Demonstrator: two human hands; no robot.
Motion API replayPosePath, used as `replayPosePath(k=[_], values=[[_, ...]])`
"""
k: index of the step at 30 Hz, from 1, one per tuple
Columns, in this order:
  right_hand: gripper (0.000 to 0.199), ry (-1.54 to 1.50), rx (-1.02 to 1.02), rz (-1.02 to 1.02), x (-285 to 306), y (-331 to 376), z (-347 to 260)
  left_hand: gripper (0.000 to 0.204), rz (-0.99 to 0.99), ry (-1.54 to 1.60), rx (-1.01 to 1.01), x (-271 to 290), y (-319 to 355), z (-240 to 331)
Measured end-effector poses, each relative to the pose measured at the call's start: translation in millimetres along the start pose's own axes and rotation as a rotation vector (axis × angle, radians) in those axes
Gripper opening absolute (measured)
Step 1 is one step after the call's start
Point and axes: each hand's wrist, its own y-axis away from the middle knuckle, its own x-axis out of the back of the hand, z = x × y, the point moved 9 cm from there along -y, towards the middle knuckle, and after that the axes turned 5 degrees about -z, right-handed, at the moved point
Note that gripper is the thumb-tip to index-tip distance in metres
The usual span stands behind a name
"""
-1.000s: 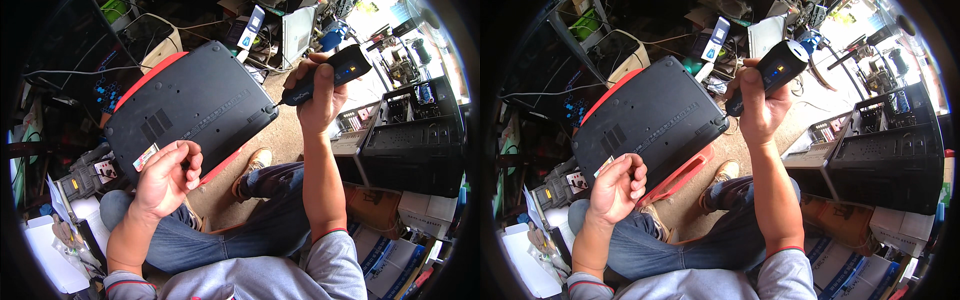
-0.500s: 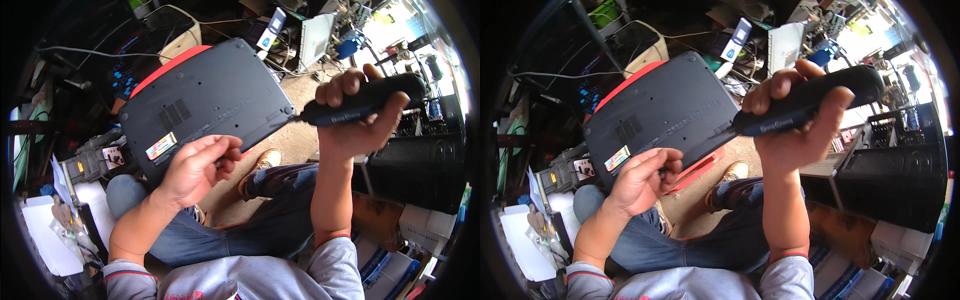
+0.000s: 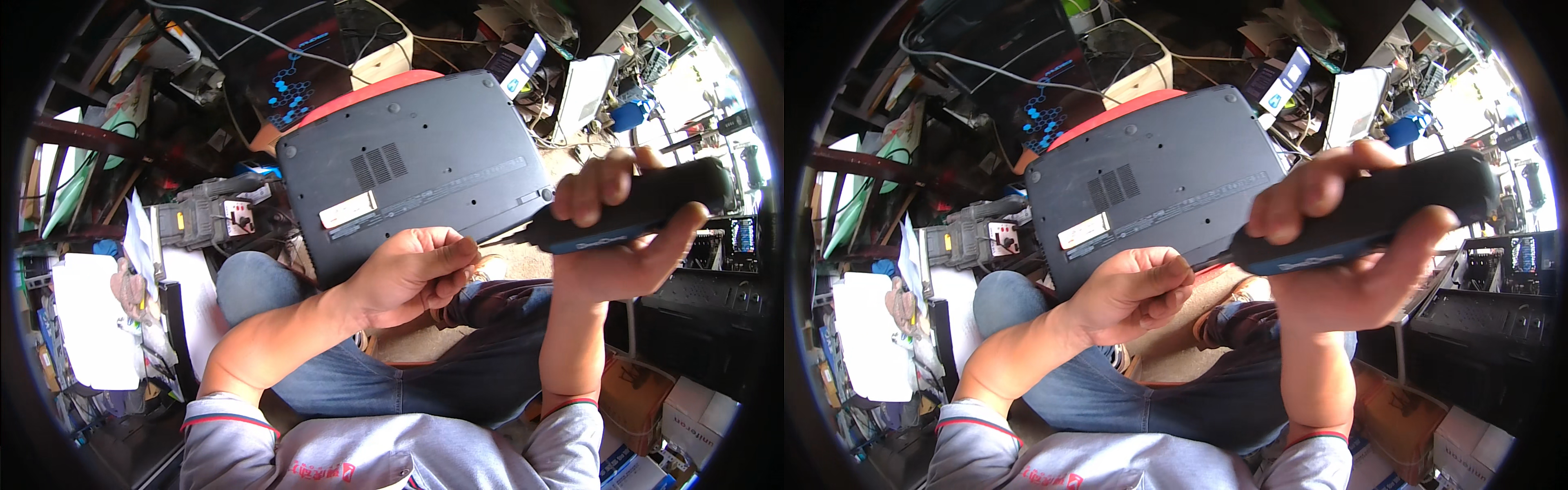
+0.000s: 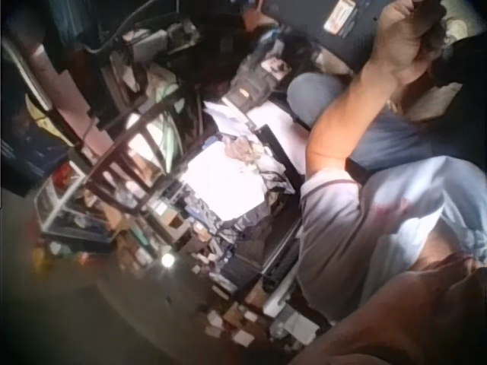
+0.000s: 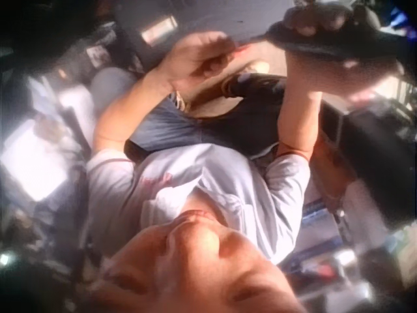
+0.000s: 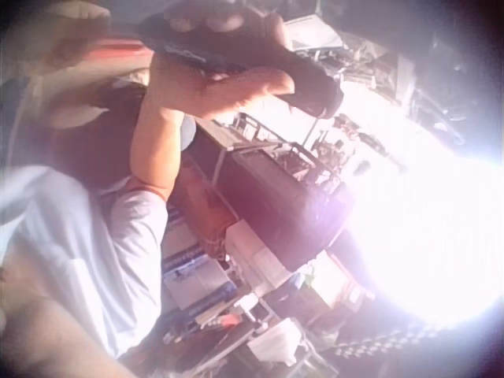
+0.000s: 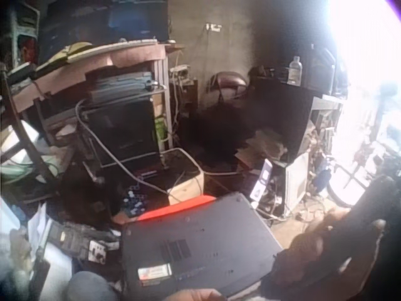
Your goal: The person uses a power screwdriver to remove screws from the back of a black electronic device. After removing the screws, they detach a small black component from the device's edge.
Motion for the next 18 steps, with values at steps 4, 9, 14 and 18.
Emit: replayPosePath(k=[4,9,14,18], values=[[0.058,0.008,0.009,0.068,8,-6,-25,0.023,0.054,-0.02,0.093,10,15,-19],[0.046,0.02,-0.143,0.313,31,-2,-4,0.014,0.111,0.078,0.07,18,33,-20],[0.039,0.361,-0.437,0.31,32,-4,30,0.019,0.229,0.189,-0.219,27,51,40],[0.029,0.602,-0.591,0.121,16,-7,60,0.016,0.27,0.192,-0.446,40,78,77]])
